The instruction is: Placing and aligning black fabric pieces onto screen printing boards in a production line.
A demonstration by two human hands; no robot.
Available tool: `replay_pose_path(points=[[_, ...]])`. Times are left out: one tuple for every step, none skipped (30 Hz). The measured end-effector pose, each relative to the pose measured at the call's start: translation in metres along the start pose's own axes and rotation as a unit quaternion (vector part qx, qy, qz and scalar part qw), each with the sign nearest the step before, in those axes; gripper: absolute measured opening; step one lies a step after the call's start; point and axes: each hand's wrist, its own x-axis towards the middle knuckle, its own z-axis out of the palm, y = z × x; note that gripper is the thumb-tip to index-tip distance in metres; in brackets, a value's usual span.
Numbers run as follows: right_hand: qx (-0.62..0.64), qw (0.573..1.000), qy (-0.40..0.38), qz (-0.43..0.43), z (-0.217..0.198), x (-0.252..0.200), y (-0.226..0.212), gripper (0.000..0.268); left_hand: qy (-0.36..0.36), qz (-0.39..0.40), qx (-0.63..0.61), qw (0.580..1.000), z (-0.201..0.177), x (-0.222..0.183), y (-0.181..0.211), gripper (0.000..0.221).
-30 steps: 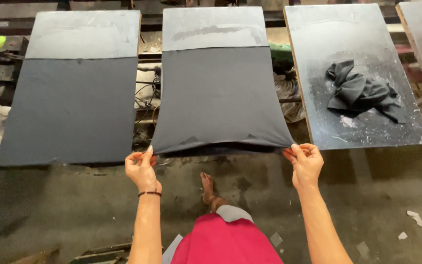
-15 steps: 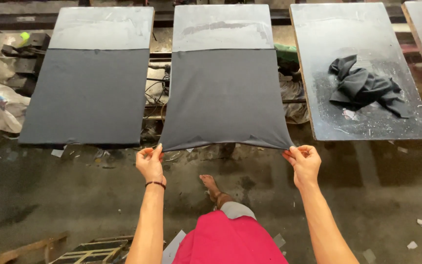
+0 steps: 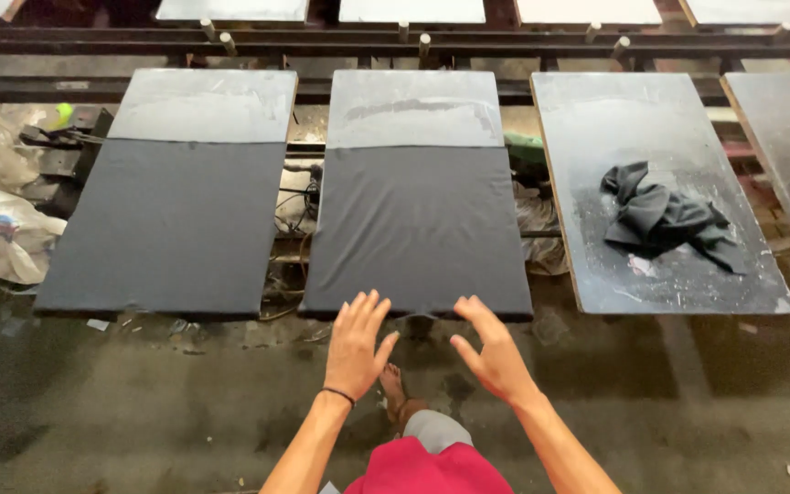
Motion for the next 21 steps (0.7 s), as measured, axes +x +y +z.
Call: replay_pose_path(points=[[0.0, 0.995, -0.095, 0.033, 0.006, 0.003, 0.005, 0.04, -0.047, 0.027, -0.004, 0.999, 0.006, -0.003, 0.0, 0.045], [0.001, 0.995, -0.099, 0.03, -0.001, 0.008, -0.003, 0.04, -0.044, 0.023, -0.001, 0.999, -0.004, 0.002, 0.005, 0.045], [-0.015, 0.985, -0.128, 0.119, -0.008, 0.015, -0.01, 0.027, -0.013, -0.036, -0.028, 0.999, -0.013, 0.008, 0.009, 0.021], [-0.03, 0.965, -0.153, 0.212, -0.013, 0.018, -0.017, 0.018, 0.013, -0.093, -0.055, 0.994, -0.023, 0.012, 0.013, 0.023], [-0.028, 0.964, -0.157, 0.213, -0.014, 0.031, 0.003, 0.018, 0.011, -0.096, -0.053, 0.994, -0.016, 0.023, -0.005, 0.023], [0.001, 0.983, -0.098, 0.158, -0.014, 0.04, 0.023, 0.018, 0.032, -0.136, -0.027, 0.99, -0.01, 0.029, -0.021, 0.022], [0.031, 0.994, -0.038, 0.102, -0.015, 0.05, 0.043, 0.02, 0.053, -0.176, 0.0, 0.983, -0.004, 0.034, -0.037, 0.022], [0.031, 0.993, -0.041, 0.104, -0.018, 0.066, 0.045, 0.02, 0.051, -0.18, 0.001, 0.982, 0.001, 0.055, -0.049, 0.022], [0.035, 0.994, 0.0, 0.099, -0.022, 0.082, 0.046, 0.02, 0.07, -0.213, -0.025, 0.974, 0.006, 0.075, -0.061, 0.022], [0.04, 0.994, 0.044, 0.094, -0.025, 0.1, 0.048, 0.019, 0.088, -0.244, -0.052, 0.964, 0.01, 0.098, -0.075, 0.023], [0.04, 0.994, 0.042, 0.097, -0.024, 0.12, 0.054, 0.019, 0.086, -0.245, -0.051, 0.964, 0.018, 0.125, -0.094, 0.023], [0.048, 0.991, 0.068, 0.103, -0.026, 0.137, 0.062, 0.021, 0.098, -0.251, -0.064, 0.961, 0.028, 0.152, -0.112, 0.017], [0.055, 0.988, 0.095, 0.109, -0.028, 0.155, 0.07, 0.023, 0.109, -0.257, -0.078, 0.957, 0.039, 0.178, -0.13, 0.014], [0.052, 0.988, 0.096, 0.113, -0.03, 0.177, 0.079, 0.023, 0.105, -0.258, -0.081, 0.957, 0.058, 0.197, -0.16, 0.014], [0.054, 0.985, 0.113, 0.118, -0.032, 0.199, 0.088, 0.023, 0.102, -0.3, -0.09, 0.944, 0.078, 0.215, -0.189, 0.019], [0.055, 0.98, 0.137, 0.135, -0.037, 0.209, 0.096, 0.023, 0.085, -0.339, -0.101, 0.932, 0.101, 0.232, -0.214, 0.028], [0.05, 0.977, 0.144, 0.15, -0.034, 0.221, 0.107, 0.023, 0.069, -0.336, -0.107, 0.933, 0.107, 0.238, -0.227, 0.028], [0.056, 0.972, 0.16, 0.164, -0.035, 0.242, 0.121, 0.024, 0.037, -0.367, -0.109, 0.923, 0.116, 0.251, -0.241, 0.035], [0.062, 0.966, 0.176, 0.178, -0.036, 0.261, 0.134, 0.026, 0.005, -0.397, -0.11, 0.911, 0.124, 0.262, -0.255, 0.043], [0.06, 0.967, 0.172, 0.179, -0.039, 0.275, 0.145, 0.026, 0.005, -0.401, -0.11, 0.91, 0.133, 0.262, -0.257, 0.043], [0.069, 0.961, 0.191, 0.187, -0.042, 0.287, 0.154, 0.03, 0.025, -0.418, -0.103, 0.902, 0.14, 0.262, -0.259, 0.038]])
